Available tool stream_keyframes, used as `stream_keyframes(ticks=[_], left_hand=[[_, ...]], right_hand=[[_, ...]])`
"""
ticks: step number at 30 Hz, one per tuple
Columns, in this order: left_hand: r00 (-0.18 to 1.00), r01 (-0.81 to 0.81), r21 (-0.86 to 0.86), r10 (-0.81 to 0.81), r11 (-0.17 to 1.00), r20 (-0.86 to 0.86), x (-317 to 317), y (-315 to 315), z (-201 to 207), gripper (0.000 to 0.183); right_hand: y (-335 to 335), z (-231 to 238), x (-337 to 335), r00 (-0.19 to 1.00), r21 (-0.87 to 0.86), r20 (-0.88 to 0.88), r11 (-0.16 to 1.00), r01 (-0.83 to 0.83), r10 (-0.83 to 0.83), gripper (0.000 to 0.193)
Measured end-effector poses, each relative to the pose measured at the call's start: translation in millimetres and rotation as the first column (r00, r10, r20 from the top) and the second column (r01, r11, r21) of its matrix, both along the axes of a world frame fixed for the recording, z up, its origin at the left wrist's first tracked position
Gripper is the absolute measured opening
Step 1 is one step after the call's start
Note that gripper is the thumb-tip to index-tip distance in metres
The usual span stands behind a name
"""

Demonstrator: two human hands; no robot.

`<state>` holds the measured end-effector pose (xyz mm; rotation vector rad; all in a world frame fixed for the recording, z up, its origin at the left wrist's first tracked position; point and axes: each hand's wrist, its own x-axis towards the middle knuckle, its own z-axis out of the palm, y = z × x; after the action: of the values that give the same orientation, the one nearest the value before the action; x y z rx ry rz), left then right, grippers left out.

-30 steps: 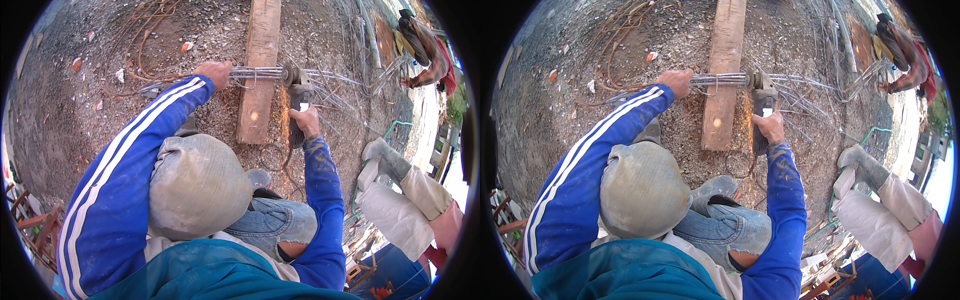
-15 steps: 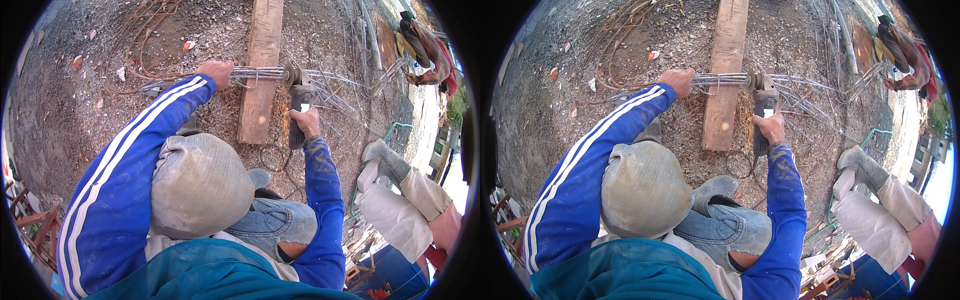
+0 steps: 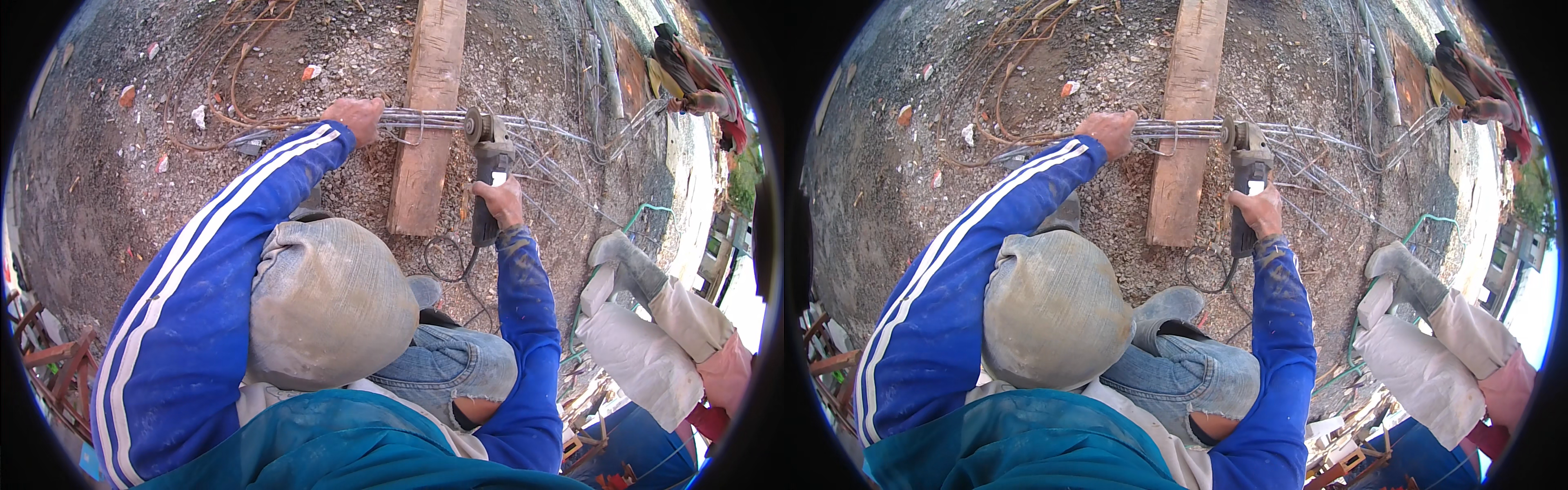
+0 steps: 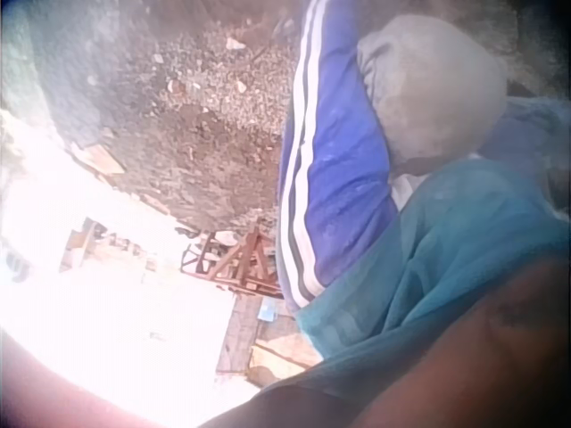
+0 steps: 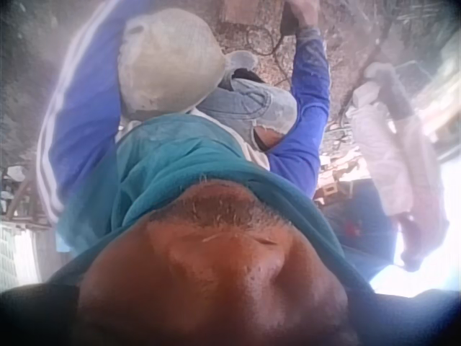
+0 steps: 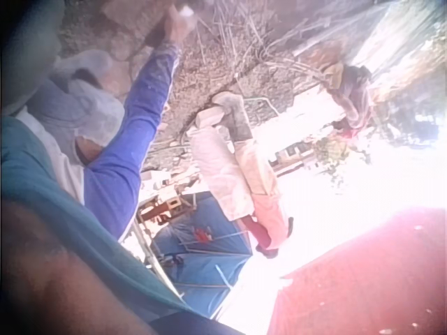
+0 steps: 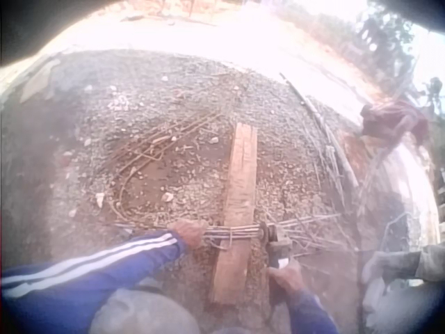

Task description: The person cuts metal rebar wires using a handheld power grinder while another person holds them steady.

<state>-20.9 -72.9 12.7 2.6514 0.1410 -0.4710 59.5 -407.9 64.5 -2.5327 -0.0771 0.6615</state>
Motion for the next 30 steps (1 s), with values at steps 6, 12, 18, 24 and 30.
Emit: stream_keyframes(ticks=[6,12,18,24,30], left_hand=[[1.000,-0.005,-0.006,0.005,1.000,0.017,-1.8,1.2,-1.3,0.022],[1.000,-0.002,-0.012,0.002,1.000,0.026,-1.9,0.6,1.4,0.022],[1.000,-0.003,-0.013,0.004,1.000,0.011,-2.2,1.5,0.1,0.023],[1.000,0.006,-0.007,-0.006,1.000,0.028,-1.8,0.4,-1.5,0.023],[0.998,0.010,0.002,-0.010,1.000,0.065,-2.2,0.6,-8.6,0.022]], right_hand=[[3.3,1.8,2.2,0.999,-0.017,-0.043,1.000,0.009,-0.010,0.048],[3.6,-0.8,8.6,0.998,0.008,-0.054,1.000,0.024,-0.023,0.048],[14.6,8.6,9.2,0.991,0.044,-0.115,0.996,0.075,-0.069,0.048],[10.5,3.4,16.8,0.992,-0.022,-0.111,0.998,0.058,-0.060,0.045],[9.1,-1.4,21.1,0.994,0.032,-0.092,0.997,0.070,-0.066,0.045]])
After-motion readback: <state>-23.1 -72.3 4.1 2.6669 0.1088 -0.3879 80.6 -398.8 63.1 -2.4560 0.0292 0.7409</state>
